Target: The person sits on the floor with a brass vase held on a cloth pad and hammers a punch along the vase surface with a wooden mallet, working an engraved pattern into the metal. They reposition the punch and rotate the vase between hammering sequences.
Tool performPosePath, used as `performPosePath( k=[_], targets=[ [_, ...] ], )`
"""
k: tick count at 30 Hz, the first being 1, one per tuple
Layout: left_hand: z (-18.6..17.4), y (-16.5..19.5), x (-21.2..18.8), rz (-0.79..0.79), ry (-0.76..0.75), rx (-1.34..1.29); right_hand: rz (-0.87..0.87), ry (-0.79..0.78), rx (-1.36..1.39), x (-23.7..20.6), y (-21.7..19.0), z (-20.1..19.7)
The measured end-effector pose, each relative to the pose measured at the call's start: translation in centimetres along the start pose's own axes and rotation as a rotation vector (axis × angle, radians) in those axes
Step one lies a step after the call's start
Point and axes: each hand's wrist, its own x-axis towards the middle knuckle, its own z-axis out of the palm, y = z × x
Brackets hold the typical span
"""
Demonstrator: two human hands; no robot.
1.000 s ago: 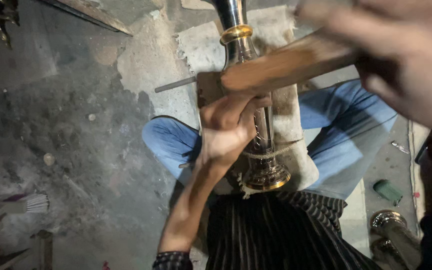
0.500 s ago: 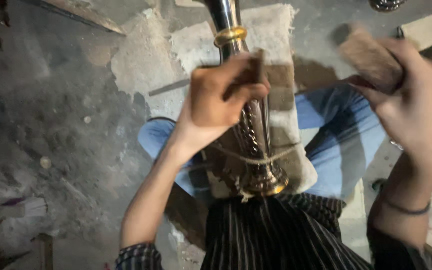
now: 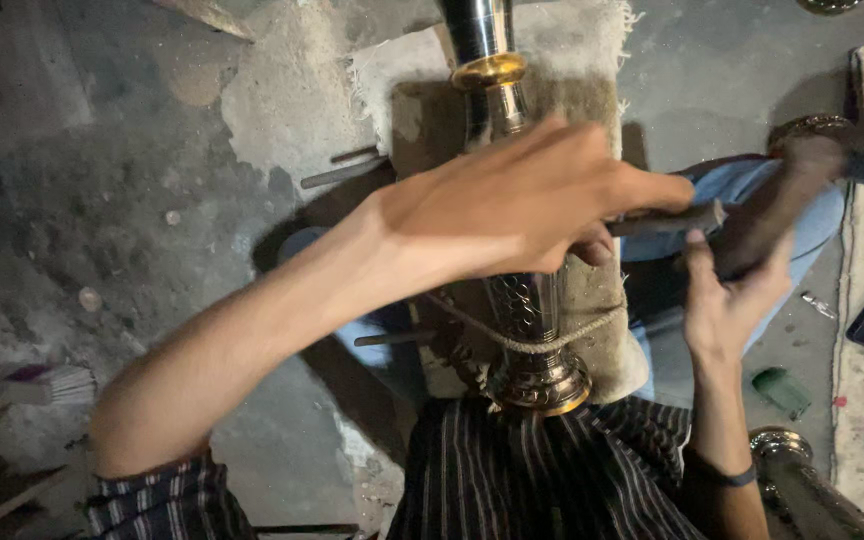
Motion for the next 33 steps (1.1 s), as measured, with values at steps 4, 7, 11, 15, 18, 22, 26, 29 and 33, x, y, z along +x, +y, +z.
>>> performPosePath(
  k=[4,7,11,15,18,22,26,29,33],
  targets=[
    [-0.4,-0.3,0.9,-0.063,-0.201,-0.069,-0.373,-0.081,-0.340,0.5,-1.4,-2.1],
    [0.3,-0.8,0.7,0.257,0.138,0.197,-0.165,-0.018,-0.218,0.2,-1.3,-3.2],
    [1.1,-1.7,0.6,0.242,0.126,0.106,0.110,0.178,0.322,-1.1,0.8,-3.5],
    [1.3,-1.9,0.7,0.276,0.149,0.171,-0.102,0.063,0.043,-1.8,1.9,-3.1],
    [1.1,-1.2,0.8,0.223,0.131,0.126,0.021,0.063,0.142,-1.6,1.1,-3.0],
    [0.2,0.2,0.8,0.057,-0.033,0.120,-0.230,-0.042,-0.200,-1.1,-1.9,-3.0],
    [-0.8,0.6,0.0,-0.088,-0.118,-0.053,0.060,0.067,0.226,-1.3,-2.5,-2.4],
    [-1.1,-0.3,0.0,0.180,0.059,0.055,-0.139,0.026,-0.091,-1.2,-0.9,-1.4],
    [-0.3,-1.5,1.5,0.137,0.011,0.126,-0.002,-0.035,-0.084,-1.0,0.3,-0.1]
  ],
)
